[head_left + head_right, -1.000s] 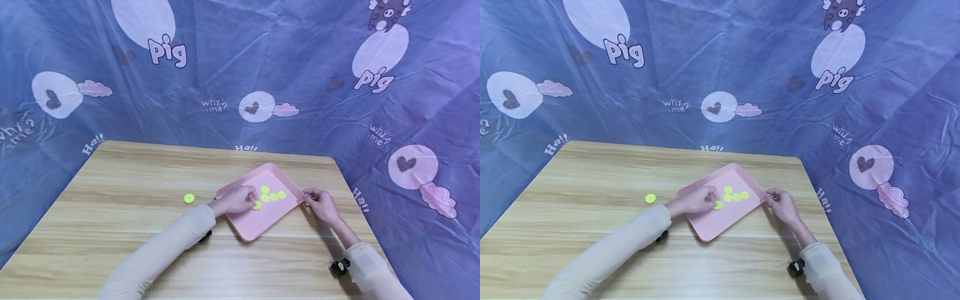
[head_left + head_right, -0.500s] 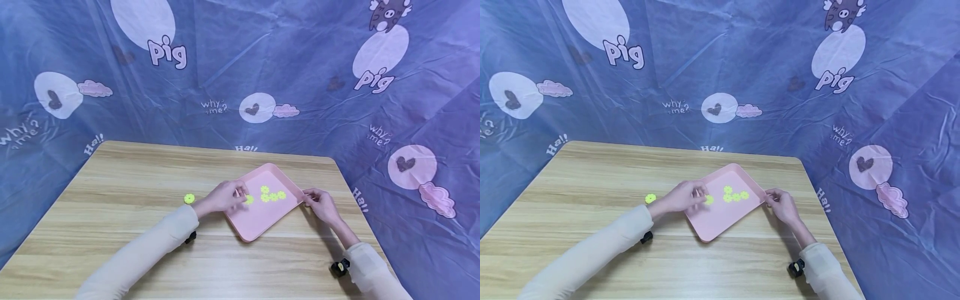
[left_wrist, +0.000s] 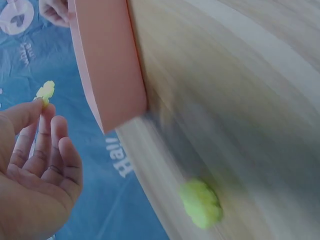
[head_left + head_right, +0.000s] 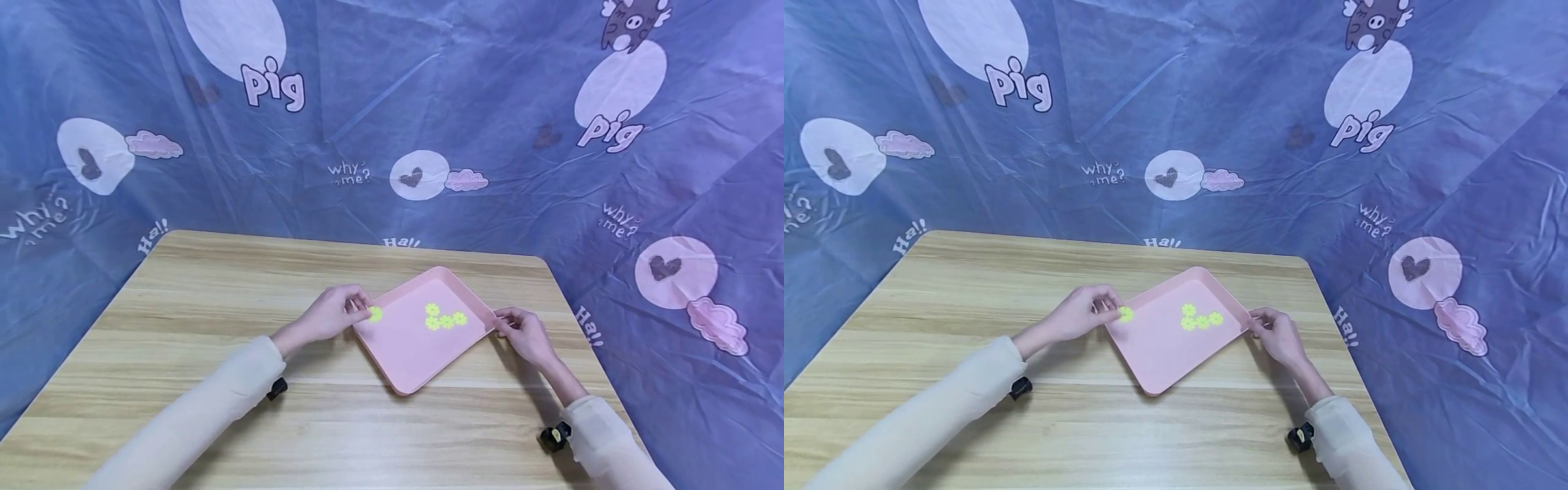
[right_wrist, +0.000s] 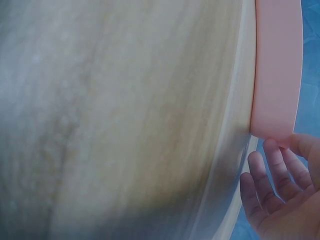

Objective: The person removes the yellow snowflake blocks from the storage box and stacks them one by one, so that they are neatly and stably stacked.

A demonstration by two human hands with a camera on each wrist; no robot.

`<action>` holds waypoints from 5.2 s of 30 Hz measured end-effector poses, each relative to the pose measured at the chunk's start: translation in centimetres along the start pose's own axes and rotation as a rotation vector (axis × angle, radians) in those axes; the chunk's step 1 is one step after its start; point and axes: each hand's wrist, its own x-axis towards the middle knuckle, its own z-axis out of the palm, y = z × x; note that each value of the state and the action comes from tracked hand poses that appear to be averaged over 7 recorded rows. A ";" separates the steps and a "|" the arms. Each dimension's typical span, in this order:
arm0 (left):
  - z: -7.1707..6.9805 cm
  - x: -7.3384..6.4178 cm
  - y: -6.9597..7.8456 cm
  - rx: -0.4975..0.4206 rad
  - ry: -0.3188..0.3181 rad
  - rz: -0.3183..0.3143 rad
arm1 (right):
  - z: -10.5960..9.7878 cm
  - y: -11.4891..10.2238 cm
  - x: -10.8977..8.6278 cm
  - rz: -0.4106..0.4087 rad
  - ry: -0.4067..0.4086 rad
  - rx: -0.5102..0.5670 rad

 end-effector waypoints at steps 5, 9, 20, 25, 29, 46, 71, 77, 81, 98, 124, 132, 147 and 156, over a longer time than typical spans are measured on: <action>-1.2 -1.0 -1.3 -0.026 0.033 -0.047 | 0.0 0.0 -0.1 0.005 0.002 -0.001; -2.0 -1.9 -2.6 -0.051 0.065 -0.088 | 0.0 -0.1 -0.2 0.008 0.002 -0.002; -3.7 -3.9 -5.9 -0.035 0.130 -0.162 | 0.1 -0.1 -0.1 0.000 0.006 -0.001; -4.2 -4.7 -7.2 -0.021 0.145 -0.192 | 0.1 -0.1 0.0 0.002 0.005 -0.002; -4.3 -5.3 -7.9 -0.038 0.150 -0.222 | 0.1 -0.1 0.1 -0.005 0.005 -0.003; -3.9 -6.0 -8.9 -0.017 0.138 -0.314 | 0.1 0.1 0.2 -0.008 0.003 -0.003; -4.5 -5.8 -8.1 -0.041 0.146 -0.296 | 0.0 -0.1 -0.1 -0.001 -0.003 0.004; -4.2 -4.9 -6.8 -0.047 0.156 -0.227 | 0.0 -0.2 -0.2 0.003 -0.006 0.002; -3.4 -3.9 -5.9 -0.018 0.174 -0.183 | 0.0 -0.2 -0.1 0.003 -0.008 0.009; 2.2 0.1 -1.1 -0.038 0.114 -0.014 | 0.1 -0.2 -0.1 -0.006 -0.001 0.009; 8.3 6.1 0.7 0.083 -0.168 0.114 | 0.8 -0.9 0.1 0.017 0.015 0.003; 9.8 7.1 0.5 0.203 -0.185 0.136 | 0.9 -1.2 0.1 0.024 0.024 -0.002; 11.8 8.2 1.4 0.291 -0.176 0.108 | 0.3 -0.3 -0.3 0.009 0.004 -0.007; 12.5 8.0 2.0 0.358 -0.175 0.077 | -0.1 0.1 -0.3 -0.001 -0.009 -0.002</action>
